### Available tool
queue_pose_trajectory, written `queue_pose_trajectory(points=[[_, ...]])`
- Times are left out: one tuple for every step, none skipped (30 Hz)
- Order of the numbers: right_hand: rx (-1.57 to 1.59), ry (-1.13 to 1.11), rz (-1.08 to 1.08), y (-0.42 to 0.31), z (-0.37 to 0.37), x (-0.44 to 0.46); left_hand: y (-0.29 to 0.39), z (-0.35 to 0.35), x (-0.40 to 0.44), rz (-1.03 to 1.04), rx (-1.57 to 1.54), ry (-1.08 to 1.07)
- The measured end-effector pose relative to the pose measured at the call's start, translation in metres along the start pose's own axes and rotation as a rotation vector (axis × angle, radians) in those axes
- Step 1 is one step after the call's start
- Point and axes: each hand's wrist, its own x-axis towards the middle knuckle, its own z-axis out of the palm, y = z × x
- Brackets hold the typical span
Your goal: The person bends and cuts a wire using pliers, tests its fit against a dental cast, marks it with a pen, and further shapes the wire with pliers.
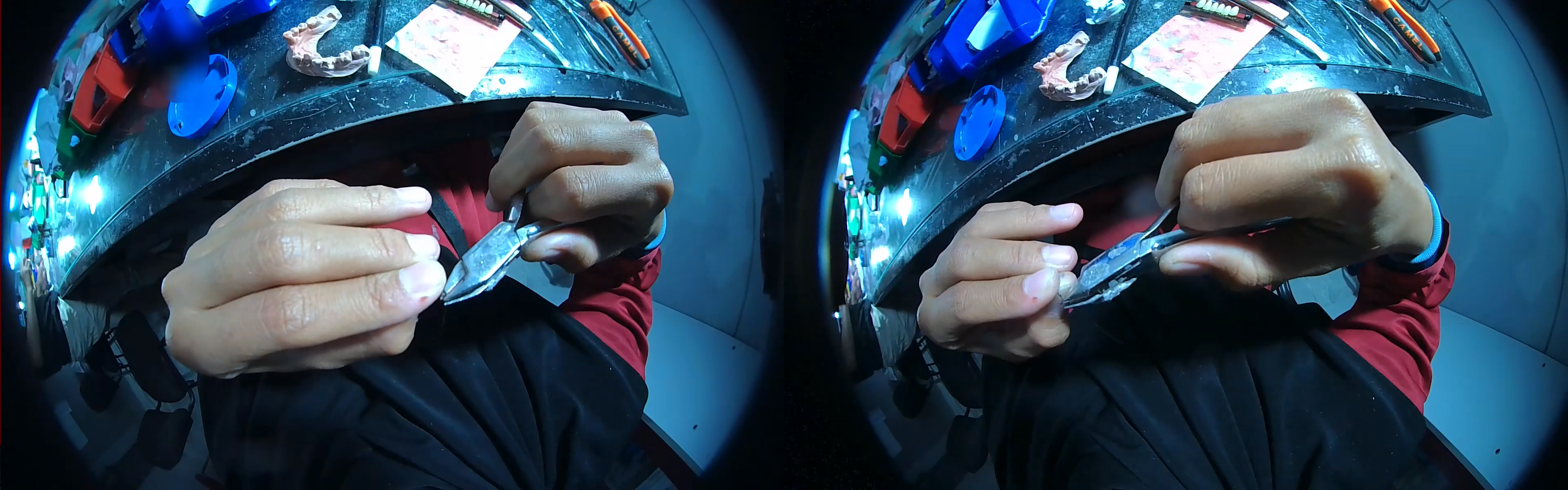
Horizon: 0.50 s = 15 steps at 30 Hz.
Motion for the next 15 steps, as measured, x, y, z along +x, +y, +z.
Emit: queue_pose_trajectory(points=[[-0.009, -0.002, 0.008, -0.0009, -0.0004, 0.0000, -0.0003, 0.0006, 0.0000, 0.003, 0.010, 0.006], [-0.019, -0.004, 0.017, -0.0017, -0.0008, 0.0000, -0.0004, 0.0010, -0.0001, 0.003, 0.015, 0.010], [-0.033, -0.008, 0.023, -0.0027, -0.0014, 0.0002, -0.0006, 0.0013, -0.0002, 0.002, 0.020, 0.014], [-0.043, -0.010, 0.028, -0.0031, -0.0017, 0.0006, -0.0008, 0.0015, -0.0003, -0.001, 0.021, 0.017], [-0.054, -0.012, 0.033, -0.0035, -0.0020, 0.0010, -0.0006, 0.0013, -0.0004, -0.006, 0.026, 0.015], [-0.061, -0.013, 0.036, -0.0037, -0.0022, 0.0014, -0.0005, 0.0011, -0.0004, -0.011, 0.031, 0.014], [-0.064, -0.016, 0.046, -0.0040, -0.0021, 0.0014, 0.0002, 0.0001, -0.0001, -0.017, 0.042, 0.007], [-0.068, -0.020, 0.056, -0.0043, -0.0021, 0.0013, 0.0005, -0.0003, 0.0000, -0.021, 0.049, 0.003], [-0.069, -0.027, 0.074, -0.0052, -0.0024, 0.0005, 0.0009, -0.0006, 0.0000, -0.026, 0.057, -0.001], [-0.061, -0.036, 0.087, -0.0054, -0.0027, 0.0005, 0.0010, -0.0007, 0.0000, -0.030, 0.063, -0.002], [-0.054, -0.045, 0.100, -0.0056, -0.0030, 0.0005, 0.0011, -0.0005, -0.0001, -0.033, 0.068, -0.003], [-0.037, -0.057, 0.108, -0.0052, -0.0039, 0.0012, 0.0012, -0.0003, -0.0002, -0.035, 0.073, -0.003], [-0.020, -0.061, 0.107, -0.0041, -0.0042, 0.0014, 0.0013, 0.0004, 0.0000, -0.038, 0.078, -0.001], [-0.004, -0.065, 0.107, -0.0031, -0.0044, 0.0016, 0.0011, 0.0012, 0.0000, -0.037, 0.083, 0.004], [0.013, -0.063, 0.098, -0.0012, -0.0038, 0.0014, 0.0010, 0.0021, 0.0000, -0.037, 0.088, 0.010]])
